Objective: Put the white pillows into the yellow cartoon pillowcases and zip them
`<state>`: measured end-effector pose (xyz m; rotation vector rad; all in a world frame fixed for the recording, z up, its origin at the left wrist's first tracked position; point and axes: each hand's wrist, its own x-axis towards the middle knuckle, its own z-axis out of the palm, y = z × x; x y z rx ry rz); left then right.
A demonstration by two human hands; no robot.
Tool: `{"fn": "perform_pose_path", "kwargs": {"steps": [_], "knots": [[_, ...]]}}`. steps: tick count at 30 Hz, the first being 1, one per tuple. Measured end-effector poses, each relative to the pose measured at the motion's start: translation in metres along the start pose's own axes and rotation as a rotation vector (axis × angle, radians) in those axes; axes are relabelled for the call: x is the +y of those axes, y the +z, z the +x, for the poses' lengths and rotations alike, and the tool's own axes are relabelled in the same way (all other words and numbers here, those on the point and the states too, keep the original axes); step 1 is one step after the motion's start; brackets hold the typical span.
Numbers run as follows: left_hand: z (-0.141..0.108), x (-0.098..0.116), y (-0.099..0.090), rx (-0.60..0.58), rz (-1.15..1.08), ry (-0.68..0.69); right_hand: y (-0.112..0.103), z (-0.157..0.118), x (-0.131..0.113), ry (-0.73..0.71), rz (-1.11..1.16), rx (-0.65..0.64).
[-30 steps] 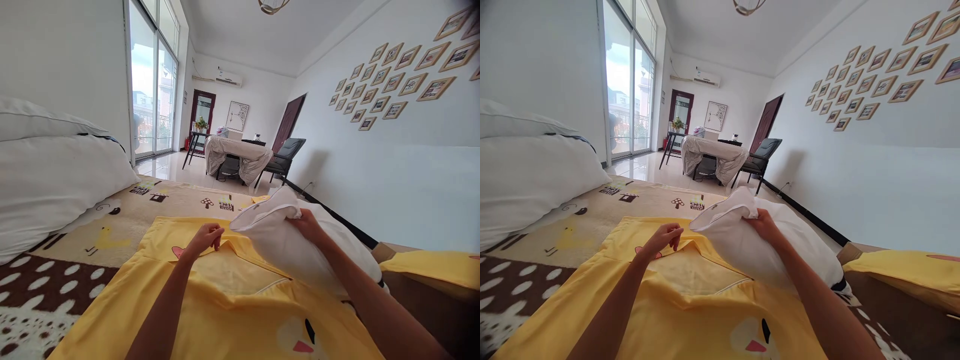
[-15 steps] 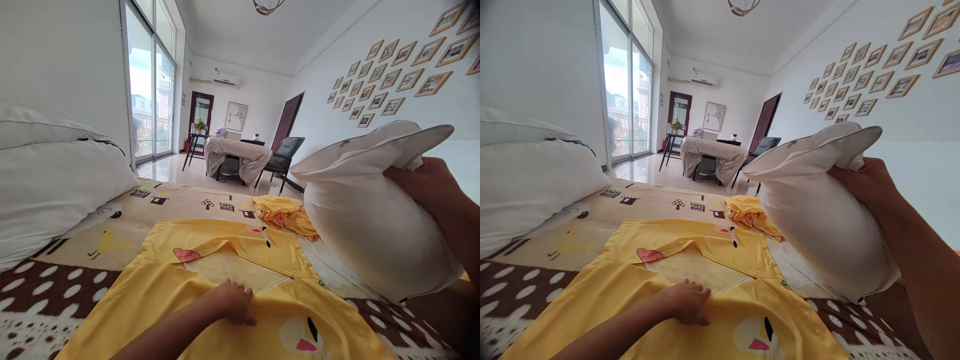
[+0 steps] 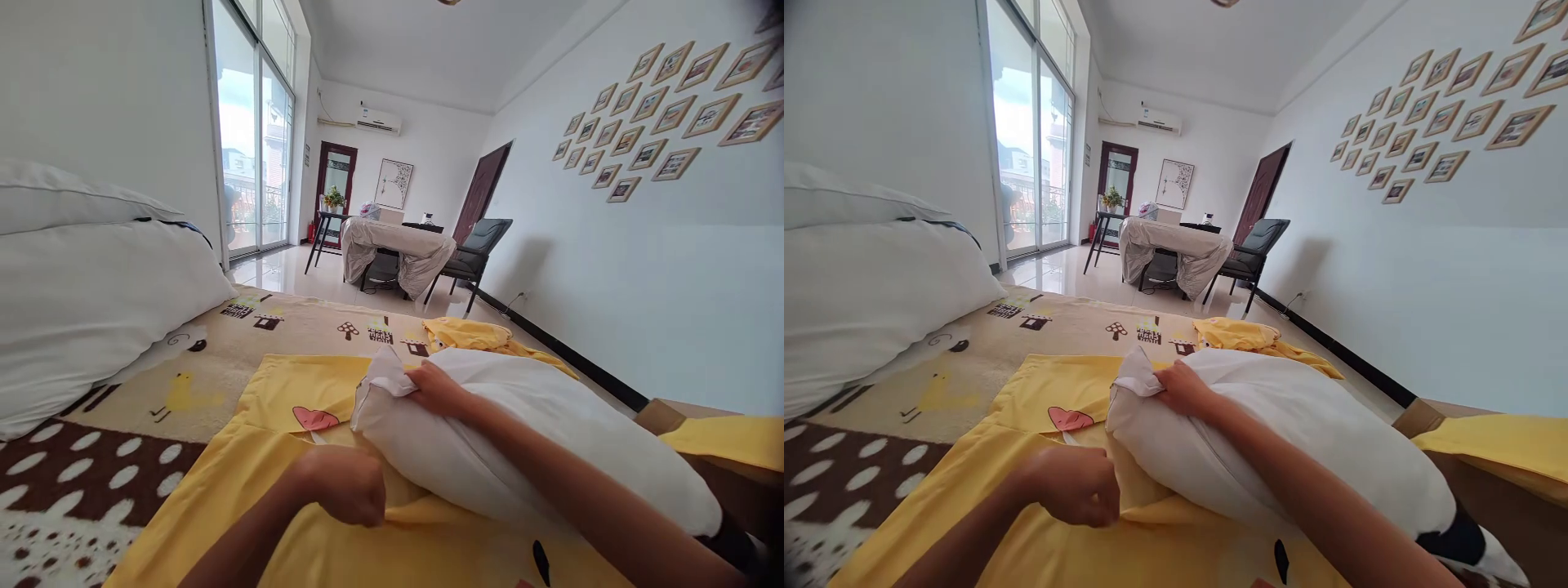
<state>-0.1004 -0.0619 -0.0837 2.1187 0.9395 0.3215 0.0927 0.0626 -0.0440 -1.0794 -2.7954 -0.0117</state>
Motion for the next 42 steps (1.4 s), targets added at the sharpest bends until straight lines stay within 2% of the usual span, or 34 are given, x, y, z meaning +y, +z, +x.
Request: {"fn": "perform_pose_path", "kwargs": {"steps": [3, 6, 10, 14, 17, 20, 23, 26, 33, 38, 42], "knots": [[-0.019, -0.017, -0.035, 0.076, 0.132, -0.076, 0.017, 0.009, -0.007, -0.046, 0.004, -0.043], [-0.014, -0.05, -0.053, 0.162, 0.152, -0.138, 0.018, 0.009, -0.005, -0.067, 0.04, -0.067], [0.009, -0.094, -0.048, 0.231, 0.247, -0.188, 0.019, 0.004, 0.001, -0.065, 0.159, -0.101], [0.025, -0.115, -0.027, 0.327, 0.358, -0.238, 0.016, 0.001, 0.001, -0.09, 0.287, -0.123], [0.031, -0.121, -0.016, 0.342, 0.413, -0.226, 0.005, 0.001, -0.001, -0.097, 0.404, -0.135], [0.037, -0.128, -0.013, 0.375, 0.43, -0.234, -0.01, 0.002, -0.003, -0.128, 0.419, -0.203], [0.042, -0.136, -0.013, 0.454, 0.417, -0.274, -0.021, 0.006, -0.004, -0.168, 0.396, -0.272], [0.046, -0.138, -0.016, 0.56, 0.38, -0.311, -0.023, 0.014, -0.007, -0.182, 0.406, -0.328], [0.047, -0.123, -0.028, 0.863, 0.166, -0.36, 0.007, 0.044, -0.021, -0.247, 0.281, -0.495], [0.051, -0.124, -0.031, 0.962, -0.069, -0.356, 0.033, 0.061, -0.04, -0.228, 0.136, -0.596], [0.055, -0.125, -0.029, 1.027, -0.135, -0.373, 0.05, 0.072, -0.058, -0.242, 0.047, -0.687]]}}
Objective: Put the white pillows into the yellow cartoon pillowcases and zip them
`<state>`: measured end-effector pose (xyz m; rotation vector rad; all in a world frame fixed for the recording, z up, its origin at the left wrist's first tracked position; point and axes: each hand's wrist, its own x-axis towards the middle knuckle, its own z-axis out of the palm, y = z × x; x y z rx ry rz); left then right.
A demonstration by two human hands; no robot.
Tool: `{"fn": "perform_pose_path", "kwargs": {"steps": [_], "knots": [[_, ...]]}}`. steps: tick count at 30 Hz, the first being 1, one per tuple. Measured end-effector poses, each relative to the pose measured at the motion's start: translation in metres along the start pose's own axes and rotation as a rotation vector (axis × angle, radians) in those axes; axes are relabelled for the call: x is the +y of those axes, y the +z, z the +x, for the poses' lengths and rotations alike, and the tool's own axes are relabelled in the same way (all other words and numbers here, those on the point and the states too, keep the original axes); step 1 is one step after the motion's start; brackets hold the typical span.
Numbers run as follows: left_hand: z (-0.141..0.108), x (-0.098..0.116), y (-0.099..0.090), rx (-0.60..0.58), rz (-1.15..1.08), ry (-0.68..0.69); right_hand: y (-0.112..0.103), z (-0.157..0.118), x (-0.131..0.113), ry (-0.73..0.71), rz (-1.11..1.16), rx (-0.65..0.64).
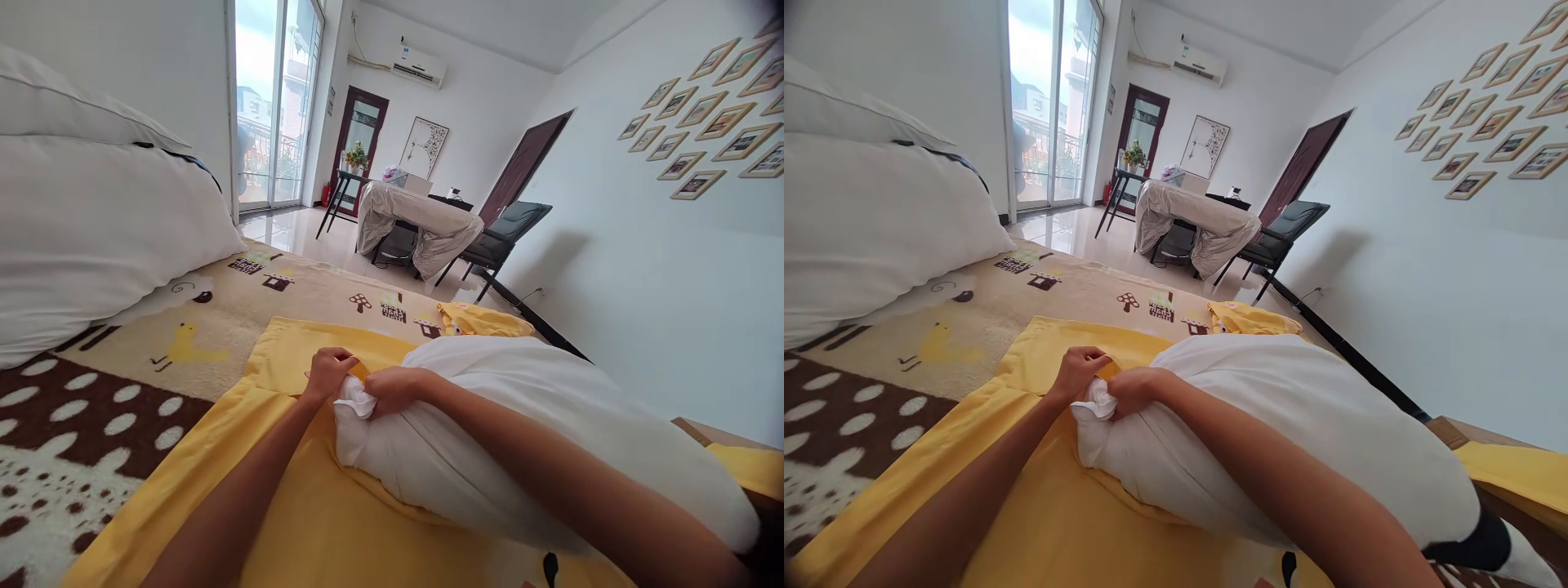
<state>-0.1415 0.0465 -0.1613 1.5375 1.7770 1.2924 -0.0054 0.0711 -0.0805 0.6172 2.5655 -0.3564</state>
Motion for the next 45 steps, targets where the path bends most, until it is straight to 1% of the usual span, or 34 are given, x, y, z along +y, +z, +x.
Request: {"fn": "perform_pose_path", "kwargs": {"steps": [4, 9, 13, 19, 22, 26, 27, 28, 29, 31, 32, 33, 34, 36, 39, 42, 45], "knots": [[-0.005, 0.008, 0.0, 0.009, 0.057, 0.051, -0.003, 0.015, 0.0, 0.013, -0.04, -0.077], [-0.014, 0.023, -0.005, -0.043, 0.224, 0.189, -0.01, 0.013, 0.009, 0.065, -0.091, -0.066], [-0.02, 0.033, -0.009, -0.099, 0.356, 0.244, -0.008, 0.005, 0.009, 0.138, -0.168, -0.014], [-0.028, 0.045, -0.015, -0.181, 0.532, 0.294, 0.001, -0.007, -0.002, 0.224, -0.292, 0.107], [-0.037, 0.061, -0.025, -0.209, 0.622, 0.306, 0.004, -0.011, -0.007, 0.247, -0.325, 0.163], [-0.061, 0.09, -0.047, -0.179, 0.747, 0.299, 0.005, -0.017, -0.008, 0.278, -0.334, 0.225], [-0.069, 0.097, -0.052, -0.217, 0.774, 0.316, 0.005, -0.019, -0.008, 0.286, -0.333, 0.236], [-0.077, 0.102, -0.055, -0.303, 0.791, 0.348, 0.005, -0.02, -0.008, 0.292, -0.33, 0.245], [-0.085, 0.106, -0.056, -0.436, 0.792, 0.393, 0.005, -0.021, -0.009, 0.298, -0.327, 0.253], [-0.098, 0.109, -0.051, -0.751, 0.748, 0.484, 0.004, -0.023, -0.009, 0.306, -0.321, 0.26], [-0.103, 0.108, -0.045, -0.871, 0.724, 0.507, 0.004, -0.024, -0.01, 0.309, -0.319, 0.261], [-0.106, 0.107, -0.038, -0.949, 0.71, 0.508, 0.004, -0.024, -0.011, 0.311, -0.317, 0.26], [-0.109, 0.105, -0.03, -0.988, 0.715, 0.496, 0.003, -0.025, -0.012, 0.313, -0.314, 0.259], [-0.111, 0.1, -0.016, -1.01, 0.741, 0.456, 0.003, -0.027, -0.013, 0.311, -0.308, 0.256], [-0.114, 0.094, -0.005, -1.062, 0.737, 0.43, 0.003, -0.029, -0.013, 0.312, -0.297, 0.252], [-0.117, 0.091, -0.002, -1.071, 0.74, 0.435, 0.003, -0.028, -0.01, 0.32, -0.285, 0.254], [-0.115, 0.091, -0.009, -1.026, 0.756, 0.4, 0.0, -0.026, -0.006, 0.321, -0.273, 0.249]]}}
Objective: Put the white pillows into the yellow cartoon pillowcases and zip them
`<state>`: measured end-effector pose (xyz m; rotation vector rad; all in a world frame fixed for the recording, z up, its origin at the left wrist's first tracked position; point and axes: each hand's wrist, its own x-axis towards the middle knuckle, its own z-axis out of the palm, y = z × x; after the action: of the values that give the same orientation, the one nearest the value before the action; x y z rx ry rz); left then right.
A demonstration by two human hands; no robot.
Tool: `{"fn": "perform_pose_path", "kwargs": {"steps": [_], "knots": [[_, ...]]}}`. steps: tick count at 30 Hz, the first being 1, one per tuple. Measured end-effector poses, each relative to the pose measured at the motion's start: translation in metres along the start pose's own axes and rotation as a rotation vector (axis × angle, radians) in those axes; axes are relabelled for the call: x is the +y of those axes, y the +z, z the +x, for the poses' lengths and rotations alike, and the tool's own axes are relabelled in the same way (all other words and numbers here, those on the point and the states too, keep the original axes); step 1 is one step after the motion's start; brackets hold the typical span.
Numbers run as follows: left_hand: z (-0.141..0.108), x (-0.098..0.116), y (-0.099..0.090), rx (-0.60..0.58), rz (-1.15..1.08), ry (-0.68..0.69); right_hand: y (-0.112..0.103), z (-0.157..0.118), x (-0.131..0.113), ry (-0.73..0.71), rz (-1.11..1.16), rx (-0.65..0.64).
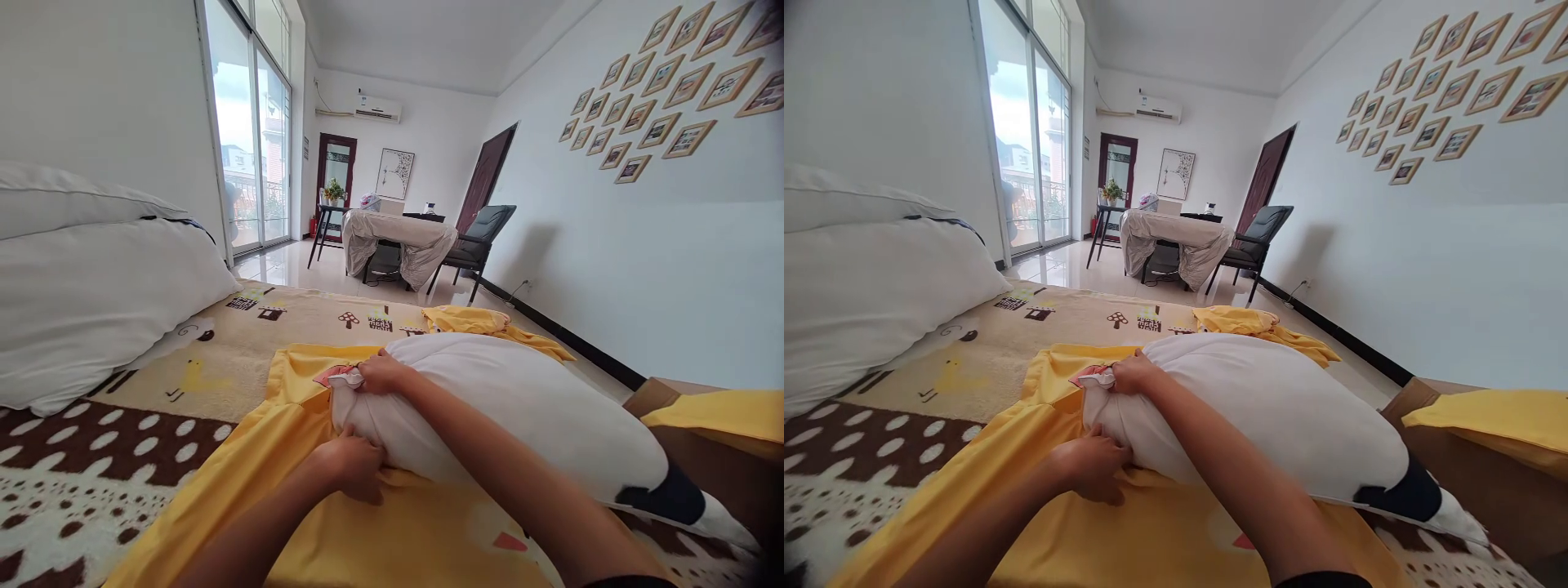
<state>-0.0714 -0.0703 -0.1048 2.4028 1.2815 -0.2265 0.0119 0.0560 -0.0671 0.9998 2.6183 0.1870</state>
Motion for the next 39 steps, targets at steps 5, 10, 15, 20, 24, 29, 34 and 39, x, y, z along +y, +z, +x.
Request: {"fn": "perform_pose_path", "kwargs": {"steps": [5, 10, 15, 20, 24, 29, 34, 39], "knots": [[-0.029, -0.017, -0.03, 0.215, 0.013, -0.089, -0.006, 0.002, 0.004, -0.001, 0.019, 0.004], [-0.053, -0.028, -0.054, 0.363, 0.031, 0.021, -0.002, -0.014, -0.009, -0.022, 0.048, 0.054], [-0.053, -0.032, -0.055, 0.426, 0.082, 0.073, 0.007, -0.034, -0.029, -0.064, 0.01, 0.154], [-0.051, -0.037, -0.056, 0.478, 0.049, 0.071, 0.009, -0.035, -0.033, -0.041, -0.008, 0.162], [-0.05, -0.044, -0.052, 0.285, 0.018, 0.0, 0.012, -0.034, -0.038, -0.042, -0.016, 0.151], [-0.045, -0.047, -0.045, 0.283, 0.023, -0.024, 0.013, -0.058, -0.055, -0.026, -0.058, 0.303], [-0.043, -0.047, -0.046, 0.3, 0.012, 0.018, 0.037, -0.121, -0.066, -0.1, -0.084, 0.494], [-0.044, -0.05, -0.051, 0.315, -0.039, 0.019, 0.075, -0.15, -0.054, 0.061, -0.285, 0.634]]}}
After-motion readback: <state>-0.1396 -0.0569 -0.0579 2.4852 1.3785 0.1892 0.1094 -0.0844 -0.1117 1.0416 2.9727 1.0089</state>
